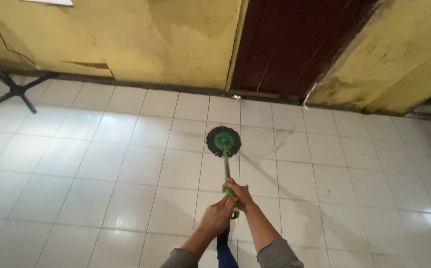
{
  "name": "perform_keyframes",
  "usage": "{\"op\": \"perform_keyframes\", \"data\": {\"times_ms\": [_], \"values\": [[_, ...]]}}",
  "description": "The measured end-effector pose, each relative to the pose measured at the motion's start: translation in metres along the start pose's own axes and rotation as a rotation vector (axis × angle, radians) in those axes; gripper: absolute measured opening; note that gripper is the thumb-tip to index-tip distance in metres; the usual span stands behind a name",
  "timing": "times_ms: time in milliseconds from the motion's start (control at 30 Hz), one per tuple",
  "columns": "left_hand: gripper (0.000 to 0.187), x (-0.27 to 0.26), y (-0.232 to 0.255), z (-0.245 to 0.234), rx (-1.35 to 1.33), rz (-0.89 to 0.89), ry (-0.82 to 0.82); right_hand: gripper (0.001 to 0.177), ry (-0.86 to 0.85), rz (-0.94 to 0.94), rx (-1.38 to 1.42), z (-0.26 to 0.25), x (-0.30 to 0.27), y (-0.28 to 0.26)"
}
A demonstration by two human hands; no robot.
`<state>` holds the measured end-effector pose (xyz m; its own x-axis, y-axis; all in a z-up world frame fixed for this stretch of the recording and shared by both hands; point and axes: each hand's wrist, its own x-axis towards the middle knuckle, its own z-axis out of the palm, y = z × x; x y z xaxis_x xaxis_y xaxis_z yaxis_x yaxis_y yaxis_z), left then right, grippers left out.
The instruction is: The person mops the tiled floor of a room by moving a mop head back and forth across the surface, navigating around various household items.
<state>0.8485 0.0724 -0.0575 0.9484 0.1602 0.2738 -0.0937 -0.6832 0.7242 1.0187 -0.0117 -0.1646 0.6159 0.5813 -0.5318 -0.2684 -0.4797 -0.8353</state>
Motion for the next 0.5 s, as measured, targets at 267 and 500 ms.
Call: {"op": "perform_keyframes", "data": {"times_ms": [267, 500], "values": [[0.021, -0.123, 0.075, 0.001, 0.038, 0.123, -0.027, 0.017, 0.091, -0.135, -0.062, 0.042, -0.146, 0.062], [0.024, -0.171, 0.135, 0.009, 0.048, -0.024, -0.095, 0.012, 0.012, -0.278, -0.306, 0.038, -0.217, 0.090]]}}
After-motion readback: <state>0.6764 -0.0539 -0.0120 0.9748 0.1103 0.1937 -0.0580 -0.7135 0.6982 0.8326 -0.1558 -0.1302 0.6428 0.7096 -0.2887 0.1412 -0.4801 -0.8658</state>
